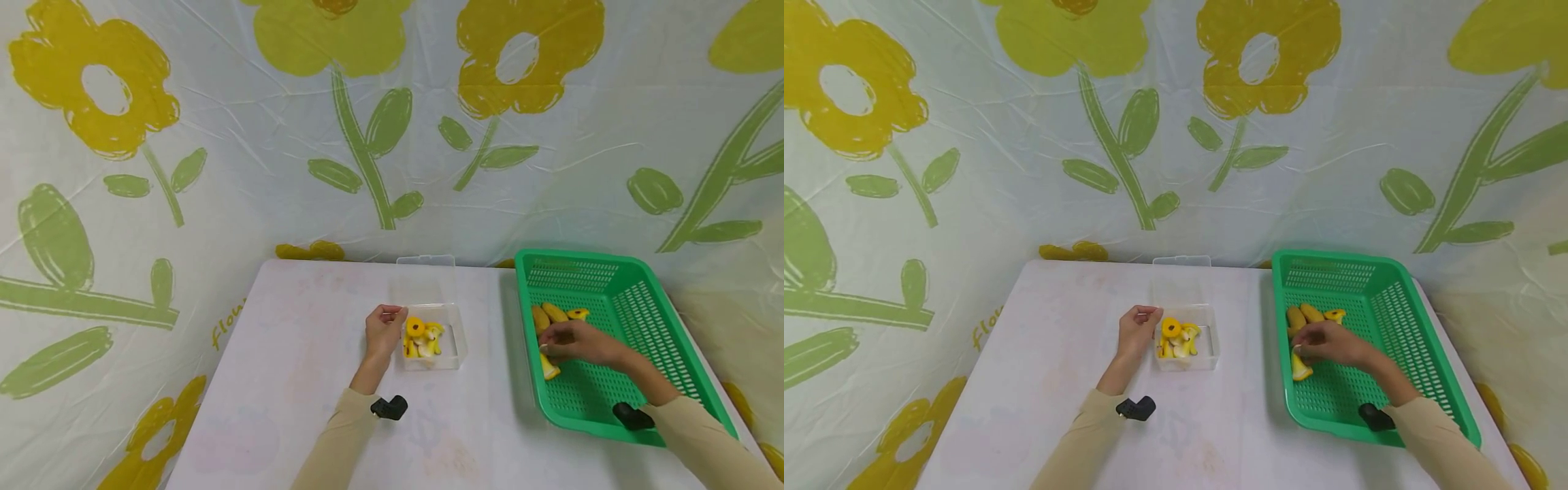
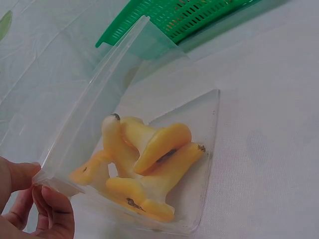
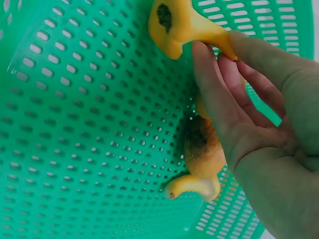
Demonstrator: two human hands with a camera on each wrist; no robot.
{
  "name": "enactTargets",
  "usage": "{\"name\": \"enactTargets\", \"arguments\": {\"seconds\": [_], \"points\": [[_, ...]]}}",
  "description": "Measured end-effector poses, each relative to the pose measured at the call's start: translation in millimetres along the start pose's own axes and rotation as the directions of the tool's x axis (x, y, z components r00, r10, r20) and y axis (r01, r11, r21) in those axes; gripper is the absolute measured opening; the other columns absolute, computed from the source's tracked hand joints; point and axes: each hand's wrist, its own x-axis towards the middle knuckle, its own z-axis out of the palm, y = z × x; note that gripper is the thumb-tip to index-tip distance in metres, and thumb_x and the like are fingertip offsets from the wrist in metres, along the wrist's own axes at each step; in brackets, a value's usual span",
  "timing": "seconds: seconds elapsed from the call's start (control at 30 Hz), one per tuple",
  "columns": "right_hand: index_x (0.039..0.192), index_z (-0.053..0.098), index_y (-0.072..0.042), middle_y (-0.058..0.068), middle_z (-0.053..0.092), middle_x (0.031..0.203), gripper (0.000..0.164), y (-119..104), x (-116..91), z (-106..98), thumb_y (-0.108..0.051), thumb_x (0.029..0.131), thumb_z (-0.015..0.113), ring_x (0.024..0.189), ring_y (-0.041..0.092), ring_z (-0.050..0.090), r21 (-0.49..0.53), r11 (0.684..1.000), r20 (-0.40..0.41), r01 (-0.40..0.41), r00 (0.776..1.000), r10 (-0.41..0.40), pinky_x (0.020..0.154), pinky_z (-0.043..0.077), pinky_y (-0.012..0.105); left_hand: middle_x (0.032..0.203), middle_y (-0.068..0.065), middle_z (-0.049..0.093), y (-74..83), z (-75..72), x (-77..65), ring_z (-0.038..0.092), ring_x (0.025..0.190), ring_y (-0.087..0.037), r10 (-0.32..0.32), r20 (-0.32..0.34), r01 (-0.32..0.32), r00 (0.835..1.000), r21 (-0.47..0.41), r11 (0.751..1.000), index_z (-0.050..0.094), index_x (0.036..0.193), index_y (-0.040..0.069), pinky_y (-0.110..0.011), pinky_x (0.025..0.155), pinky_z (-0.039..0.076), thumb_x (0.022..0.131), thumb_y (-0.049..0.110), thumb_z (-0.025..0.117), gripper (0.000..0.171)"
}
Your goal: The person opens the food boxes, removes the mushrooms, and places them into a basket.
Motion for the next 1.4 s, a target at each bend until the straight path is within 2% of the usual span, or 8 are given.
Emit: {"name": "enactTargets", "arguments": {"seconds": [0.13, 0.33, 0.6, 0.83, 1.0, 1.13, 1.27, 1.4], "points": [[0.111, 0.065, 0.01, 0.016, 0.069, 0.098, 0.015, -2.7, 2.1, 4.3, -0.001, 0.102, 0.06, 0.083, 0.017, 0.067, -0.099, 0.995, -0.051, -0.003, 0.999, -0.002, 0.072, 0.059, 0.031, 0.093, -0.007, 0.063, -1.2, 2.2, 0.1, 0.053, 0.069, -0.017, -0.004, 0.01, 0.004, 1.0, 0.002, 1.0, 0.067, 0.106, 0.007, -0.021, 0.061, 0.048, 0.097, 0.022, 0.073, 0.018], [0.117, 0.063, 0.013, 0.017, 0.071, 0.106, 0.02, -8.5, 4.4, 4.8, 0.001, 0.101, 0.061, 0.091, 0.015, 0.068, -0.196, 0.981, -0.103, 0.007, 0.994, -0.028, 0.072, 0.058, 0.029, 0.09, -0.007, 0.063, -3.2, 0.5, 1.3, 0.052, 0.065, -0.016, 0.028, 0.014, -0.028, 1.0, -0.007, 1.0, 0.067, 0.104, 0.005, -0.021, 0.059, 0.047, 0.097, 0.02, 0.073, 0.018], [0.117, 0.062, 0.013, 0.014, 0.069, 0.099, 0.022, -24.7, 9.2, 4.8, -0.002, 0.105, 0.054, 0.078, 0.015, 0.064, -0.176, 0.983, -0.201, -0.049, 0.979, 0.013, 0.067, 0.057, 0.033, 0.09, -0.007, 0.062, -2.3, -2.7, 2.3, 0.053, 0.068, -0.017, 0.019, 0.025, -0.019, 1.0, -0.007, 1.0, 0.066, 0.105, 0.006, -0.021, 0.06, 0.047, 0.097, 0.022, 0.073, 0.019], [0.122, 0.06, 0.009, 0.017, 0.067, 0.1, 0.028, -46.5, 11.8, 8.8, -0.015, 0.107, 0.055, 0.085, 0.016, 0.062, -0.095, 0.99, -0.332, -0.1, 0.941, 0.063, 0.071, 0.054, 0.033, 0.089, -0.006, 0.062, -1.8, -2.7, 1.4, 0.052, 0.067, -0.016, 0.017, 0.029, -0.016, 0.999, -0.019, 1.0, 0.067, 0.105, 0.006, -0.021, 0.06, 0.047, 0.097, 0.021, 0.073, 0.018], [0.12, 0.06, 0.009, 0.021, 0.067, 0.101, 0.029, -62.1, 19.3, 13.7, -0.017, 0.108, 0.055, 0.085, 0.02, 0.066, -0.045, 0.997, -0.383, -0.07, 0.922, 0.048, 0.072, 0.055, 0.031, 0.089, -0.006, 0.062, -1.5, -2.9, 1.1, 0.052, 0.065, -0.017, 0.012, 0.033, -0.011, 0.999, -0.026, 1.0, 0.066, 0.105, 0.006, -0.021, 0.059, 0.047, 0.097, 0.021, 0.073, 0.018], [0.122, 0.059, 0.011, 0.019, 0.069, 0.106, 0.029, -72.9, 29.1, 21.3, -0.014, 0.106, 0.058, 0.089, 0.014, 0.071, 0.006, 0.999, -0.406, -0.033, 0.913, 0.033, 0.078, 0.06, 0.032, 0.087, -0.006, 0.061, -2.0, -2.6, 2.0, 0.051, 0.064, -0.016, 0.019, 0.032, -0.018, 0.999, -0.029, 0.999, 0.066, 0.104, 0.005, -0.021, 0.058, 0.046, 0.097, 0.021, 0.074, 0.018], [0.12, 0.059, 0.012, 0.019, 0.069, 0.106, 0.026, -81.3, 42.6, 31.0, -0.009, 0.104, 0.06, 0.087, 0.008, 0.07, 0.016, 1.0, -0.412, 0.021, 0.911, -0.012, 0.077, 0.06, 0.03, 0.087, -0.006, 0.062, -2.2, -2.6, 2.3, 0.051, 0.064, -0.015, 0.027, 0.03, -0.026, 0.999, -0.029, 0.999, 0.066, 0.104, 0.005, -0.02, 0.058, 0.046, 0.097, 0.02, 0.074, 0.018], [0.118, 0.061, 0.01, 0.019, 0.069, 0.107, 0.024, -89.0, 56.2, 39.7, -0.008, 0.103, 0.061, 0.088, 0.01, 0.069, 0.026, 0.999, -0.406, 0.033, 0.914, -0.02, 0.078, 0.059, 0.026, 0.089, -0.006, 0.062, -1.5, -2.2, 2.0, 0.052, 0.067, -0.016, 0.015, 0.029, -0.014, 0.999, -0.022, 1.0, 0.066, 0.104, 0.005, -0.02, 0.059, 0.047, 0.097, 0.021, 0.073, 0.018]]}}
